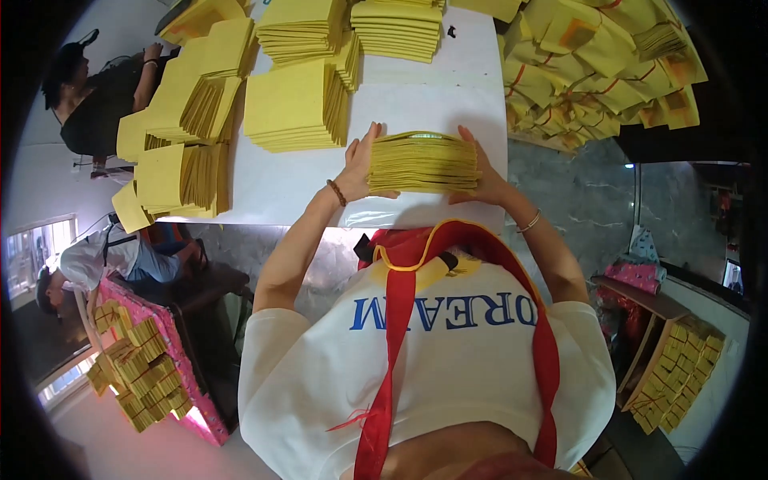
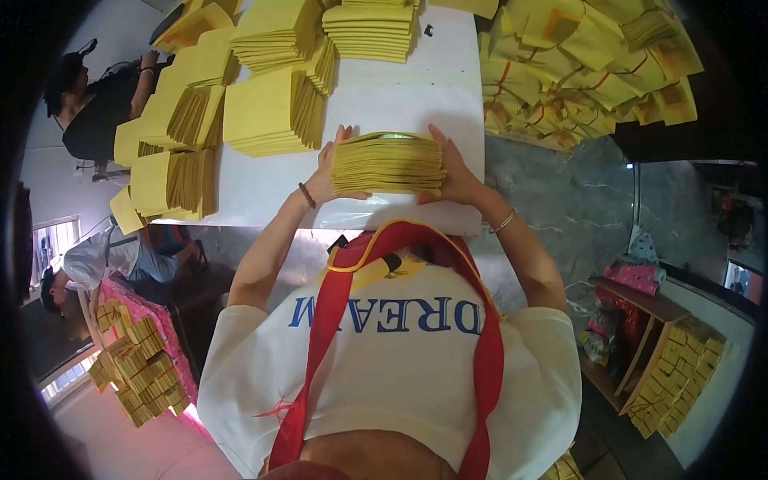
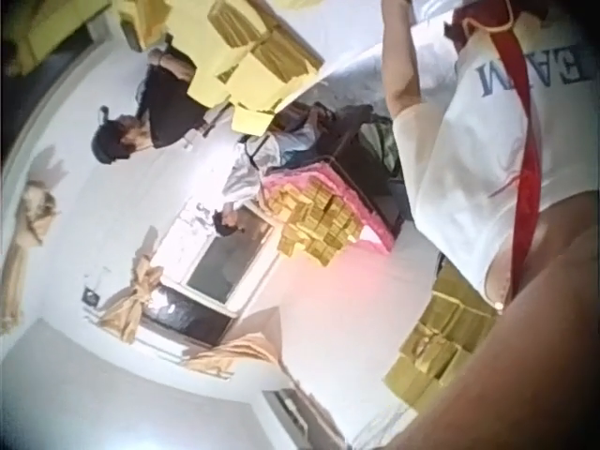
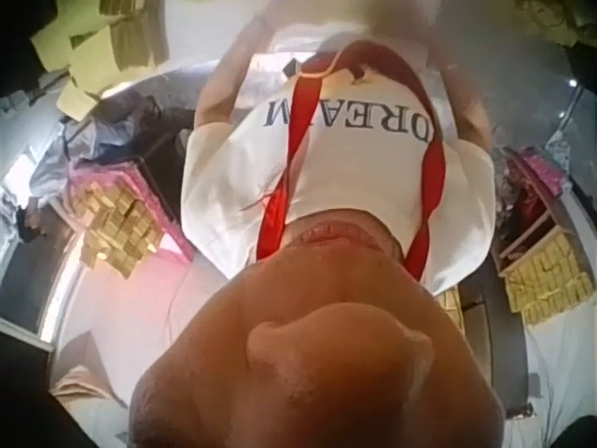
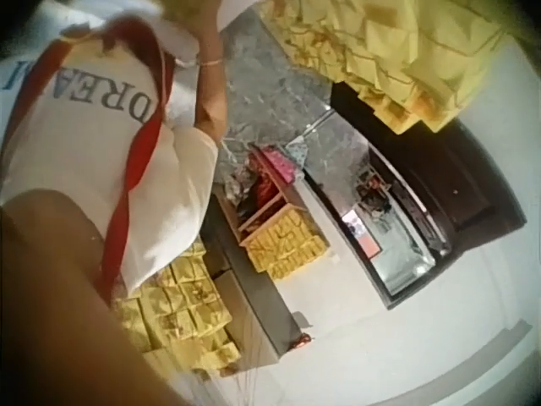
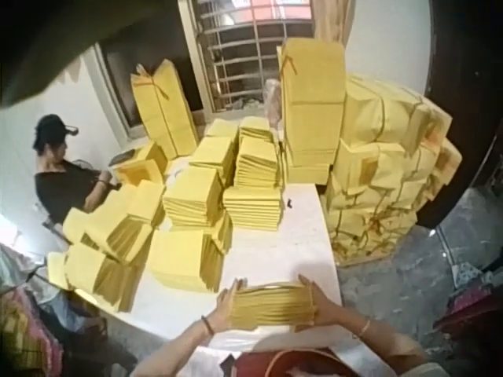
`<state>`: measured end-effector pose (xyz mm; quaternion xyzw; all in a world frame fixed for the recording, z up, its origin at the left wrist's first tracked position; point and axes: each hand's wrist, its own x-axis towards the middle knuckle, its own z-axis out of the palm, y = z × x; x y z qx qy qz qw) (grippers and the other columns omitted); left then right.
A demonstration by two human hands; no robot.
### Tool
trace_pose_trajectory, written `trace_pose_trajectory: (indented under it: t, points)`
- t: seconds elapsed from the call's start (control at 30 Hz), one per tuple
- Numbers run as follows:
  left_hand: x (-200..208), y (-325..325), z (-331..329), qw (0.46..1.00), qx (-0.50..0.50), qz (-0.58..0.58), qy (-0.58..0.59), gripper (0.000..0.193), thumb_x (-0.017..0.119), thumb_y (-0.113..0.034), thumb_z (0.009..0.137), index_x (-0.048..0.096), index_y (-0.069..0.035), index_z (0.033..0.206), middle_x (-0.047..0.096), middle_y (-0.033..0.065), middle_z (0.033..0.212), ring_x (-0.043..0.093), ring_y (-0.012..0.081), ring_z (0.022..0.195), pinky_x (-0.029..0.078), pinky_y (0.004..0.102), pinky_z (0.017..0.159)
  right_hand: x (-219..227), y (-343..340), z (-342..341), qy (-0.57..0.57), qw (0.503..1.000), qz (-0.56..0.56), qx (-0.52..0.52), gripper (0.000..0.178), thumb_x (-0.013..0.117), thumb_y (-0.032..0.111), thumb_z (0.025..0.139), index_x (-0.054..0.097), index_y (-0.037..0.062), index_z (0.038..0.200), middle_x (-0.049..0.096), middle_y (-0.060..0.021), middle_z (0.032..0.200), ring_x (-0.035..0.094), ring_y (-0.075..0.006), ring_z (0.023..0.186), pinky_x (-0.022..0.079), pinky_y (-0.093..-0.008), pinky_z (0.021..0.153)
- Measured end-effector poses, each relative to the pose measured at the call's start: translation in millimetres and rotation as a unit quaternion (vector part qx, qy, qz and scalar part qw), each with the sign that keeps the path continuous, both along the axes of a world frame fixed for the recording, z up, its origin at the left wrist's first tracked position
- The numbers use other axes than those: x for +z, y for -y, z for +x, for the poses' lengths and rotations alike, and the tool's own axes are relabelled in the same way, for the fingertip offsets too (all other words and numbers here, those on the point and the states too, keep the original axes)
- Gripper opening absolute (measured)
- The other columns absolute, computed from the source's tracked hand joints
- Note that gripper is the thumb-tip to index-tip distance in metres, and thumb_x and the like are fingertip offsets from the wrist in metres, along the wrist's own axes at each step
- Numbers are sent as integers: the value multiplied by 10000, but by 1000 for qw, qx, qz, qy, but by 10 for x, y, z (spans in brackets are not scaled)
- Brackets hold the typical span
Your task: Folding yellow paper sheets with silver foil centers into organized stacks.
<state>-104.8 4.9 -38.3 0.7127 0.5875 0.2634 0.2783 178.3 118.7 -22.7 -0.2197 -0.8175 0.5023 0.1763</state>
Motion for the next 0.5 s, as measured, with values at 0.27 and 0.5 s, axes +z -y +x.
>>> trace_pose_trajectory:
  t: [0.27, 0.5]
  points:
    - [-61, -64, 20, 999, 6, -26, 47, 1400, 809, -563, 453, -83, -37, 1395, 143, 215, 1448, 125, 300, 1356, 46, 468, 1069, -78, -72, -25, 11, 999, 43, -8, 1323, 863, 392, 475, -10, 59, 1411, 181, -186, 1421, 155, -330, 1325, 80, -453, 1092]
    - [21, -222, 105, 997, 22, -8, -70, 1008, 826, -424, 517, 317, -19, 1287, 437, 177, 1256, 401, 311, 1185, 278, 419, 989, -72, 5, -266, -97, 969, -185, -129, 967, 814, 250, 620, 222, 40, 1356, 404, -130, 1290, 438, -240, 1156, 381, -331, 961]
